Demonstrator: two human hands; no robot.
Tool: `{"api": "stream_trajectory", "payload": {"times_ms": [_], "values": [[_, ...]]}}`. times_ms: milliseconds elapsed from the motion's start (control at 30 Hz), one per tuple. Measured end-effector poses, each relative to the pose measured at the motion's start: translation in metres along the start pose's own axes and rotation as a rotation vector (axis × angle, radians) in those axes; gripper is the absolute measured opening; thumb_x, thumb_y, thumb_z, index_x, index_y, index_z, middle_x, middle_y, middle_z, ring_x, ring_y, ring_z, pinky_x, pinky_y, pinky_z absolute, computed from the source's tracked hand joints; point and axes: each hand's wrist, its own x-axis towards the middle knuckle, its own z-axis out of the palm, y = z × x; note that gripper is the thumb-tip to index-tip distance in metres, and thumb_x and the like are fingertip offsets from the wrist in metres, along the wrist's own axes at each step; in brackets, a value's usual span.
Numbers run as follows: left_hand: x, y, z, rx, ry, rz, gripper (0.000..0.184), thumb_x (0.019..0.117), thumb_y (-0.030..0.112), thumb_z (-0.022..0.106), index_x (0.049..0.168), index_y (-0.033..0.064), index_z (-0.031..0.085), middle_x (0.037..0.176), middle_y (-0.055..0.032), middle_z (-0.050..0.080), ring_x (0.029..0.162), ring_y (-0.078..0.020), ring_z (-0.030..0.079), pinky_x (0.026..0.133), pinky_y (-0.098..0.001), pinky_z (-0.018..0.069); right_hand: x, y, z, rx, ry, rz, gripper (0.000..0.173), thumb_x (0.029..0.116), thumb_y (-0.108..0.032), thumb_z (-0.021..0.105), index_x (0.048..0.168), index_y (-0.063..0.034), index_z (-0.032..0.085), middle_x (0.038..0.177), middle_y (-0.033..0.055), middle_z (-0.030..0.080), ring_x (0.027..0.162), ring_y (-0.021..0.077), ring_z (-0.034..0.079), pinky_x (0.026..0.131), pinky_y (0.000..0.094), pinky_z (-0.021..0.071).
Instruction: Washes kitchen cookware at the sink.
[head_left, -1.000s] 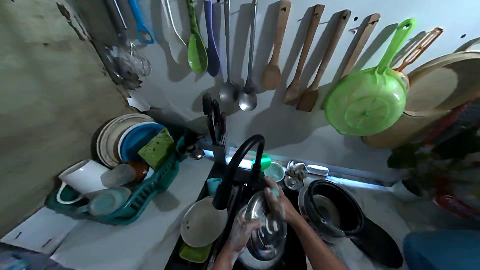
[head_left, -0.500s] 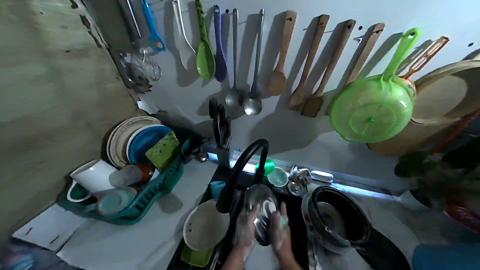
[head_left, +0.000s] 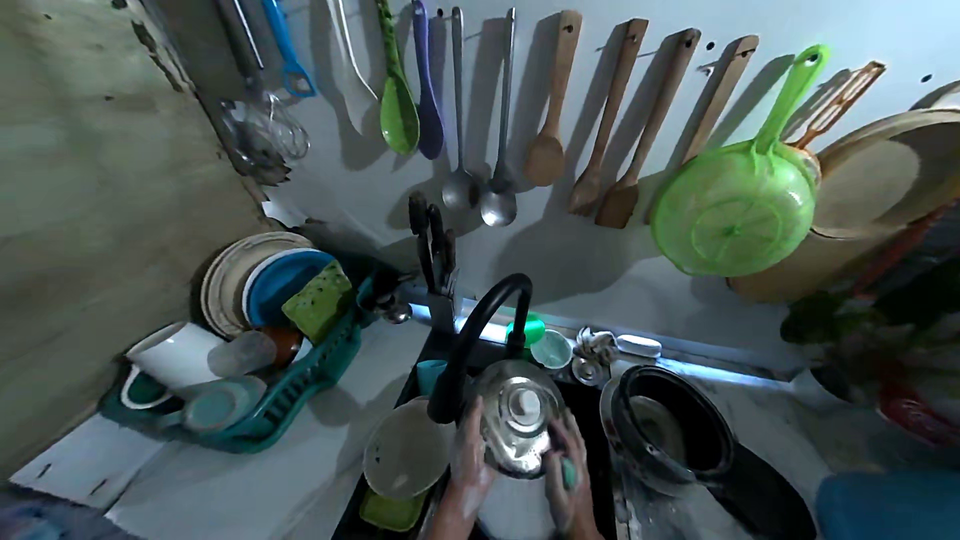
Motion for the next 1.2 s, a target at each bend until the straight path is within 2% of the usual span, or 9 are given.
{"api": "stream_trajectory", "payload": {"times_ms": [100,167,233,333,500,700,867,1067,1200], "values": [[-0.011,0.010,-0.001,0.016,0.013,0.002,0.036,0.1105,0.021,0.039,0.136,-0.0003,0.053,0.122,-0.0147,0.066,0.109,-0.0189,0.066,0.095,-0.0388,0.0564,0.037,-0.015,-0.011,0.138,0.019,0.544,0.057,0.1036,-0.029,0.049,0.153,-0.0002,0.043,0.146,0.0218,0.056,0.124,0.0270,0.061,0.102,0.0451,0.0512],[-0.016,0.009,-0.005,0.065,0.030,-0.017,0.034,0.1098,0.019,0.041,0.134,-0.0014,0.055,0.119,-0.0143,0.067,0.107,-0.0180,0.067,0.094,-0.0371,0.0568,0.062,-0.011,-0.018,0.156,0.064,0.783,0.040,0.1070,-0.029,0.053,0.130,0.0005,0.065,0.107,0.0167,0.071,0.091,0.0222,0.067,0.082,0.0435,0.0553],[-0.020,0.002,-0.012,0.105,0.066,-0.047,0.034,0.1093,0.019,0.044,0.133,-0.0015,0.056,0.120,-0.0151,0.066,0.108,-0.0192,0.066,0.094,-0.0380,0.0558,0.076,0.001,-0.023,0.076,-0.021,0.901,0.042,0.1087,-0.034,0.050,0.103,0.0022,0.071,0.079,0.0119,0.064,0.068,0.0190,0.058,0.066,0.0412,0.0509],[-0.022,-0.014,-0.023,0.124,0.174,-0.083,0.035,0.1079,0.020,0.049,0.132,-0.0034,0.057,0.122,-0.0191,0.066,0.110,-0.0245,0.066,0.095,-0.0429,0.0551,0.075,0.032,-0.022,-0.100,-0.309,0.947,0.051,0.1085,-0.042,0.047,0.106,0.0030,0.070,0.090,0.0189,0.067,0.080,0.0284,0.063,0.077,0.0491,0.0526],[-0.036,-0.006,-0.047,0.159,0.356,-0.135,0.036,0.1069,0.021,0.052,0.130,-0.0055,0.057,0.116,-0.0213,0.066,0.104,-0.0255,0.066,0.091,-0.0446,0.0554,0.074,0.076,-0.012,-0.268,-0.660,0.879,0.067,0.1023,-0.058,0.052,0.145,-0.0060,0.056,0.144,0.0275,0.055,0.134,0.0433,0.053,0.112,0.0607,0.0409],[-0.033,0.012,-0.066,0.134,0.417,-0.110,0.036,0.1065,0.023,0.053,0.129,-0.0048,0.058,0.116,-0.0208,0.066,0.103,-0.0259,0.065,0.090,-0.0450,0.0549,0.134,0.032,0.025,-0.339,-0.280,0.327,0.055,0.0969,-0.021,0.064,0.146,-0.0010,0.052,0.154,0.0281,0.043,0.141,0.0434,0.045,0.115,0.0537,0.0413],[-0.027,0.024,-0.074,0.000,0.361,-0.032,0.034,0.1079,0.025,0.049,0.125,-0.0022,0.061,0.108,-0.0159,0.070,0.097,-0.0221,0.069,0.085,-0.0413,0.0583,0.162,0.014,0.037,-0.396,-0.750,0.508,0.040,0.1061,-0.034,0.052,0.130,-0.0051,0.068,0.128,0.0198,0.067,0.121,0.0337,0.064,0.106,0.0537,0.0475],[-0.026,0.036,-0.096,-0.123,0.344,-0.032,0.046,0.1089,0.040,0.042,0.137,0.0058,0.054,0.118,-0.0142,0.068,0.105,-0.0232,0.068,0.088,-0.0454,0.0576,0.120,0.001,0.027,-0.235,-0.605,0.401,0.046,0.1012,-0.030,0.063,0.140,-0.0057,0.061,0.160,0.0260,0.037,0.148,0.0380,0.038,0.119,0.0483,0.0369],[-0.018,0.037,-0.108,-0.130,0.365,0.006,0.052,0.1091,0.047,0.037,0.141,0.0077,0.052,0.122,-0.0142,0.067,0.109,-0.0245,0.067,0.090,-0.0480,0.0573,0.100,-0.018,0.018,-0.052,-0.608,0.526,0.043,0.1053,-0.037,0.056,0.133,-0.0058,0.066,0.140,0.0178,0.061,0.130,0.0284,0.059,0.109,0.0480,0.0468]]}}
